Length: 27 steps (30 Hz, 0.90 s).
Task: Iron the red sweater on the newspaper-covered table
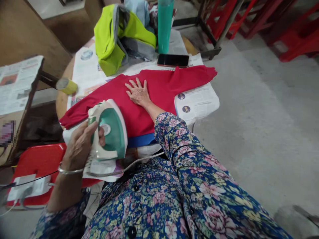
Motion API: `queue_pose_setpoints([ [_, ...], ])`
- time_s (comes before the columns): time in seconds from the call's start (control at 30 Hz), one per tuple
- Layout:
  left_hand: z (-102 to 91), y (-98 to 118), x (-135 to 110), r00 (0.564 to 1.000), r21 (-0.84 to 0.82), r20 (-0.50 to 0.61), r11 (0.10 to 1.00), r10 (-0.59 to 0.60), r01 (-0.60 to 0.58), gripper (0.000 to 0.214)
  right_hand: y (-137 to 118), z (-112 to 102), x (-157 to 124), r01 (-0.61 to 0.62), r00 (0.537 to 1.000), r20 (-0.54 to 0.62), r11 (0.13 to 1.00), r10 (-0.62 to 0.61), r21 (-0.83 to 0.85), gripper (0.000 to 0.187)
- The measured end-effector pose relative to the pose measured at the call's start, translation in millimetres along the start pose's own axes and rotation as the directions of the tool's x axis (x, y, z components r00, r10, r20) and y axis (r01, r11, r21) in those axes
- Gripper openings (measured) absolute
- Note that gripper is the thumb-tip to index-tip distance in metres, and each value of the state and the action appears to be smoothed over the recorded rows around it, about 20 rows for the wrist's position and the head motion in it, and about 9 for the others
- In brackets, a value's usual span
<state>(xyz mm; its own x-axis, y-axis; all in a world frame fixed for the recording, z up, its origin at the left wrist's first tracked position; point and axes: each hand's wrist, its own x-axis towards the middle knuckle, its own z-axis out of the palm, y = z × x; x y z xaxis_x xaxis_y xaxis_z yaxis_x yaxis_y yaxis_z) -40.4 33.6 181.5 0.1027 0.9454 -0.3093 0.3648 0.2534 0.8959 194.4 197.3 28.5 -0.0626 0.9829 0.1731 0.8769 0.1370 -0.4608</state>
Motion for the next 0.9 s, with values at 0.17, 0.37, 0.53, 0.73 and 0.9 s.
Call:
queue_pose_setpoints([
  [0.17,29.8,2,22,0.998,-0.035,0.059,0.999,-0.021,0.023,0.033,4,2,3,0.008,1.000,-0.002,1.000,-0.008,-0.008,0.060],
  [0.37,4.4,-5,7,0.998,0.051,0.009,0.997,-0.055,0.055,0.039,0,1,7,-0.020,0.999,0.047,0.999,0.023,-0.045,0.060],
  [0.53,-8.6,-7,-1,0.998,0.088,-0.027,0.994,-0.058,0.060,0.046,1,-12,8,-0.013,0.998,0.067,1.000,0.013,-0.001,0.062],
  [0.73,-6.1,-8,5,0.994,0.010,-0.042,0.995,-0.104,0.104,0.055,3,-52,-87,0.196,0.975,0.127,0.978,-0.185,-0.074,0.075],
  [0.9,-7.5,-10,7,0.992,-0.007,-0.046,0.993,-0.117,0.116,0.052,16,-64,-199,0.205,0.964,0.217,0.953,-0.156,-0.224,0.097],
])
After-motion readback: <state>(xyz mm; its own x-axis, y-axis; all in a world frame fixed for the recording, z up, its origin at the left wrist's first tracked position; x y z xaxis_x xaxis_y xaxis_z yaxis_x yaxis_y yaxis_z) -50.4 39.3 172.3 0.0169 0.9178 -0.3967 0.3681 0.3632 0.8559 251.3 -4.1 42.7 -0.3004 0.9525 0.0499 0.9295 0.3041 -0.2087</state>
